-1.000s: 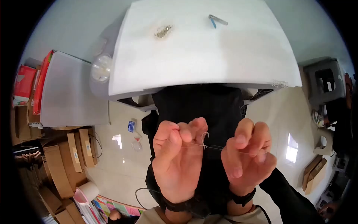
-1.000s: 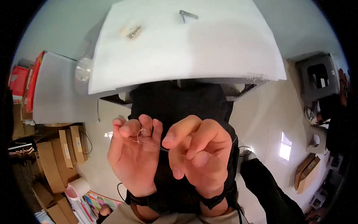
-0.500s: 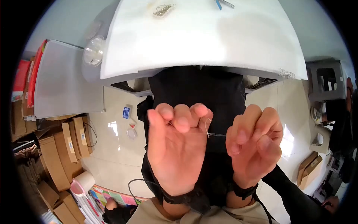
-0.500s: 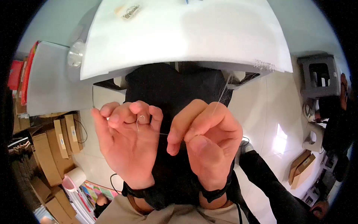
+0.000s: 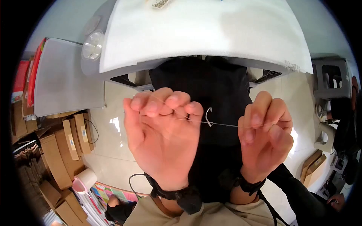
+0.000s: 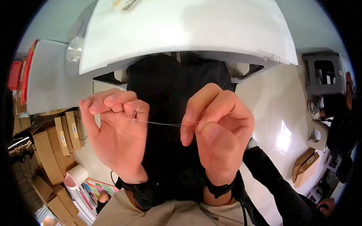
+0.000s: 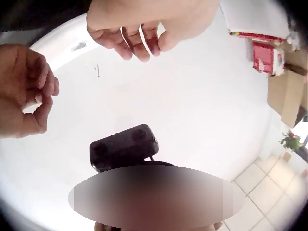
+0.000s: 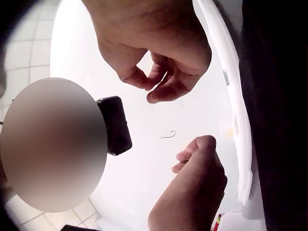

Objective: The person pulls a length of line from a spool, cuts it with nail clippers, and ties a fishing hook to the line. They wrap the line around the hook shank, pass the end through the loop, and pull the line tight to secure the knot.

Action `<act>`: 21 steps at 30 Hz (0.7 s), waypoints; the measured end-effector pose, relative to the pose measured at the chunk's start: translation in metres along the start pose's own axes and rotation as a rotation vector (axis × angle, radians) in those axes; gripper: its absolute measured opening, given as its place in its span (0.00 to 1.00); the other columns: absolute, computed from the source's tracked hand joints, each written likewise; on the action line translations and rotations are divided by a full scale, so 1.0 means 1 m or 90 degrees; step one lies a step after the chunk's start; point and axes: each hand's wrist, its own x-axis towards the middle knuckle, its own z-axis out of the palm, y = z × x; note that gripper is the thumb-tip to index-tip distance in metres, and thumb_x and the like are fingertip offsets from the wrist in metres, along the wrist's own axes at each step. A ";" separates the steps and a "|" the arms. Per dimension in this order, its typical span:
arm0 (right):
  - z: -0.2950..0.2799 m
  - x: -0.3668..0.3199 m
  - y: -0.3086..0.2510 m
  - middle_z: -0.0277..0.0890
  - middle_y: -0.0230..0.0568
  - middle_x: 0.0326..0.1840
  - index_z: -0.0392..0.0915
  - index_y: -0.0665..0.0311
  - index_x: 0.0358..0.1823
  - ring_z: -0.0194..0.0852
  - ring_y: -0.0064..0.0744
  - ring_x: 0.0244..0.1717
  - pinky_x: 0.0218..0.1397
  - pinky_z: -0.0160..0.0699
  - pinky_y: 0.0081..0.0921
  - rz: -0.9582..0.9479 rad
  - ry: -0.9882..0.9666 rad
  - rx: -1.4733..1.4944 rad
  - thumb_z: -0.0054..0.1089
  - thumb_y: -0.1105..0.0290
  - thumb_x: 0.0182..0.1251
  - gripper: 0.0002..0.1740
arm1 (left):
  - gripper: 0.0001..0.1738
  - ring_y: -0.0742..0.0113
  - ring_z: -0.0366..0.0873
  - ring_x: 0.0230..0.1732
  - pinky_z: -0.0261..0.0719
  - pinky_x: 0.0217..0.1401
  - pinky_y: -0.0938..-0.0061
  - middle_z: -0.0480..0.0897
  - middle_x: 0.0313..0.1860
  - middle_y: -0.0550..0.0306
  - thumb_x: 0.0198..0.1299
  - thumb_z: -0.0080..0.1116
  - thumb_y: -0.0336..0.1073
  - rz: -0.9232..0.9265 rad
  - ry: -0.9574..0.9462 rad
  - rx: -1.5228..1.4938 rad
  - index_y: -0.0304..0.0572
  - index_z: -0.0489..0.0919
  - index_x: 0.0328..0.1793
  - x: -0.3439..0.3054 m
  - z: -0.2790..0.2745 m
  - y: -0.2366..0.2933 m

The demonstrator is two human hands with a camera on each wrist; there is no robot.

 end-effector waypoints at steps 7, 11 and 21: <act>-0.007 0.002 -0.003 0.69 0.47 0.26 0.68 0.69 0.22 0.62 0.24 0.16 0.19 0.66 0.17 0.052 0.016 -0.020 0.49 0.77 0.52 0.04 | 0.09 0.72 0.68 0.45 0.59 0.55 0.70 0.75 0.37 0.70 0.67 0.45 0.40 0.106 -0.097 -0.131 0.51 0.76 0.40 0.001 -0.003 0.020; -0.008 0.003 -0.001 0.69 0.46 0.26 0.67 0.68 0.21 0.62 0.23 0.17 0.19 0.66 0.17 0.062 0.008 -0.011 0.49 0.77 0.51 0.04 | 0.09 0.72 0.69 0.49 0.58 0.57 0.69 0.76 0.40 0.66 0.68 0.45 0.38 0.162 -0.080 -0.123 0.45 0.75 0.43 -0.005 0.006 0.037; -0.015 0.006 -0.007 0.69 0.45 0.26 0.66 0.67 0.22 0.63 0.24 0.16 0.19 0.66 0.18 0.044 0.007 -0.026 0.50 0.74 0.53 0.06 | 0.11 0.60 0.69 0.48 0.64 0.54 0.66 0.74 0.43 0.50 0.67 0.42 0.30 0.450 -0.060 0.358 0.31 0.72 0.49 -0.033 0.004 0.096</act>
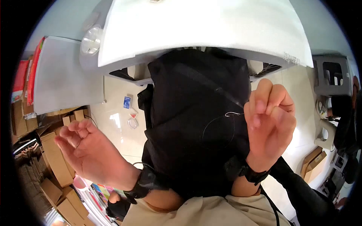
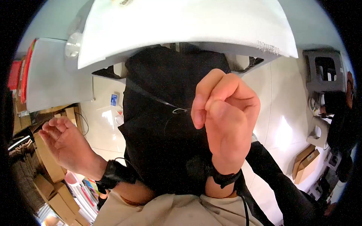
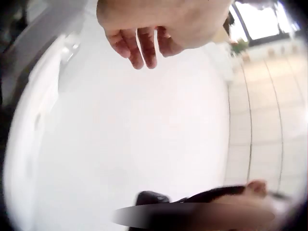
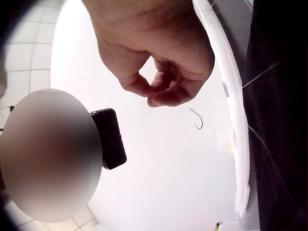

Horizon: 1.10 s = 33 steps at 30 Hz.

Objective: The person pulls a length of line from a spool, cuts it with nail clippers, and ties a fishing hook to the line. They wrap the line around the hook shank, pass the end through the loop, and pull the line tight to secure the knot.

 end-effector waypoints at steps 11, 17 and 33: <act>-0.002 -0.002 -0.006 0.65 0.43 0.30 0.65 0.67 0.25 0.61 0.25 0.21 0.25 0.66 0.17 0.010 -0.065 0.014 0.52 0.70 0.59 0.09 | 0.22 0.66 0.76 0.39 0.71 0.40 0.77 0.79 0.40 0.54 0.41 0.70 0.30 -0.284 -0.434 0.782 0.37 0.79 0.46 -0.067 0.039 -0.081; -0.004 -0.004 -0.012 0.61 0.42 0.32 0.62 0.67 0.28 0.59 0.25 0.25 0.28 0.64 0.19 0.020 -0.087 0.058 0.51 0.71 0.62 0.10 | 0.06 0.66 0.75 0.31 0.71 0.35 0.78 0.78 0.32 0.53 0.48 0.62 0.23 -0.264 -0.403 0.628 0.34 0.79 0.34 -0.078 0.035 -0.093; -0.020 -0.001 -0.012 0.64 0.41 0.31 0.65 0.66 0.25 0.59 0.24 0.23 0.23 0.62 0.17 -0.019 -0.013 0.199 0.47 0.69 0.61 0.09 | 0.19 0.75 0.56 0.07 0.53 0.13 0.79 0.66 0.10 0.65 0.72 0.35 0.46 -0.399 -0.161 -0.069 0.46 0.65 0.30 -0.047 0.017 -0.045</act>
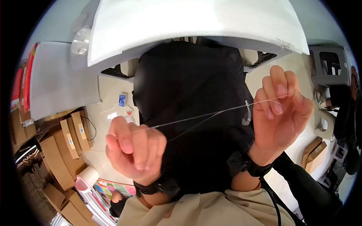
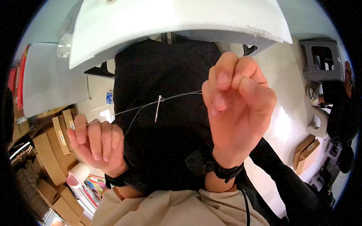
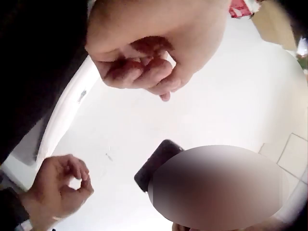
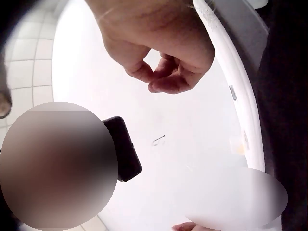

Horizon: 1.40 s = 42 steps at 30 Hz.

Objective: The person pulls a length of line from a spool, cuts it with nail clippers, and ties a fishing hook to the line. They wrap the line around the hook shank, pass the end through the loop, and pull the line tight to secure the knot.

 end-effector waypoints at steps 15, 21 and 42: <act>0.002 0.000 -0.001 0.65 0.44 0.32 0.66 0.67 0.27 0.59 0.24 0.21 0.24 0.62 0.18 0.008 -0.038 0.001 0.47 0.70 0.60 0.08 | 0.06 0.76 0.62 0.22 0.55 0.26 0.82 0.70 0.20 0.62 0.45 0.62 0.20 0.239 0.155 0.892 0.34 0.76 0.29 -0.015 -0.014 0.055; -0.002 0.001 -0.005 0.65 0.44 0.32 0.66 0.68 0.27 0.59 0.25 0.22 0.25 0.64 0.18 0.017 -0.060 0.009 0.47 0.71 0.59 0.08 | 0.03 0.79 0.56 0.21 0.55 0.27 0.84 0.69 0.21 0.63 0.57 0.54 0.22 0.273 0.314 0.718 0.33 0.75 0.38 -0.014 -0.038 0.072; 0.001 0.001 -0.009 0.59 0.37 0.31 0.61 0.63 0.28 0.60 0.20 0.24 0.28 0.66 0.17 0.035 -0.105 -0.069 0.50 0.69 0.63 0.09 | 0.09 0.52 0.61 0.64 0.60 0.64 0.61 0.68 0.60 0.43 0.66 0.47 0.33 0.217 0.221 0.103 0.35 0.75 0.41 -0.021 -0.074 0.104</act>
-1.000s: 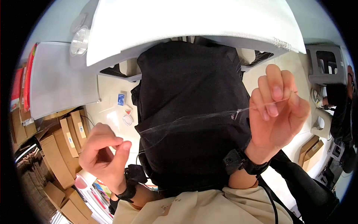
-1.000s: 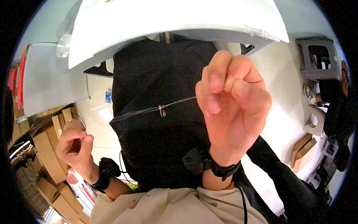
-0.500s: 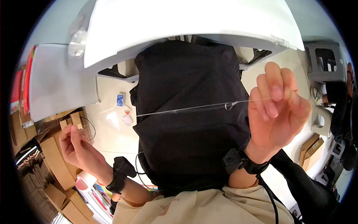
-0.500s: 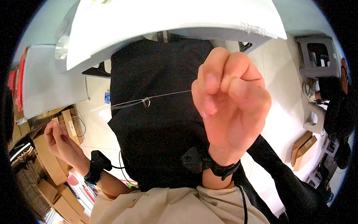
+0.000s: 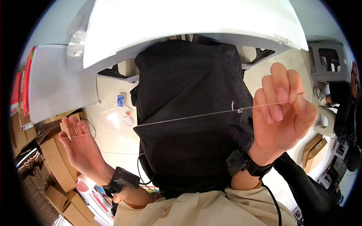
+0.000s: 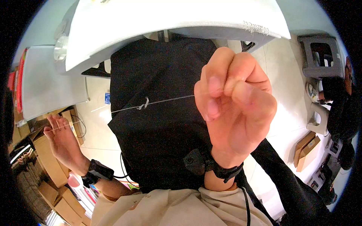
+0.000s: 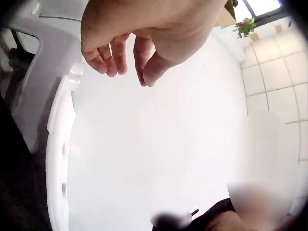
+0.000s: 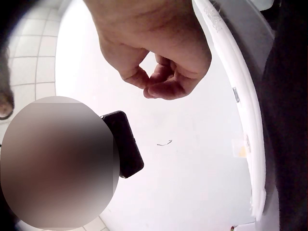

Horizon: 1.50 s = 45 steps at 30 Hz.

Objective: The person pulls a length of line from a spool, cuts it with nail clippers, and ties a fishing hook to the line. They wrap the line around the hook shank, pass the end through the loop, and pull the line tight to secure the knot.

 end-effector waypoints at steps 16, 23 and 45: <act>0.014 -0.002 -0.006 0.60 0.40 0.31 0.58 0.63 0.26 0.62 0.25 0.23 0.26 0.69 0.20 0.029 -0.023 0.136 0.51 0.74 0.61 0.11 | 0.06 0.59 0.68 0.58 0.63 0.58 0.67 0.75 0.50 0.52 0.62 0.52 0.29 0.063 0.073 0.210 0.35 0.78 0.41 0.005 -0.013 -0.005; 0.014 -0.001 0.004 0.63 0.43 0.28 0.62 0.67 0.23 0.61 0.24 0.20 0.22 0.66 0.17 0.031 0.041 -0.134 0.49 0.76 0.56 0.07 | 0.30 0.64 0.72 0.52 0.69 0.51 0.70 0.68 0.59 0.50 0.53 0.56 0.23 0.127 0.125 1.090 0.38 0.63 0.64 0.003 -0.003 -0.053; 0.029 -0.002 0.011 0.69 0.46 0.24 0.67 0.70 0.21 0.60 0.22 0.15 0.17 0.63 0.17 0.021 0.134 -0.172 0.46 0.82 0.48 0.02 | 0.17 0.75 0.71 0.30 0.67 0.32 0.82 0.78 0.35 0.61 0.65 0.53 0.39 -0.425 0.101 -0.040 0.33 0.75 0.53 -0.069 0.149 -0.136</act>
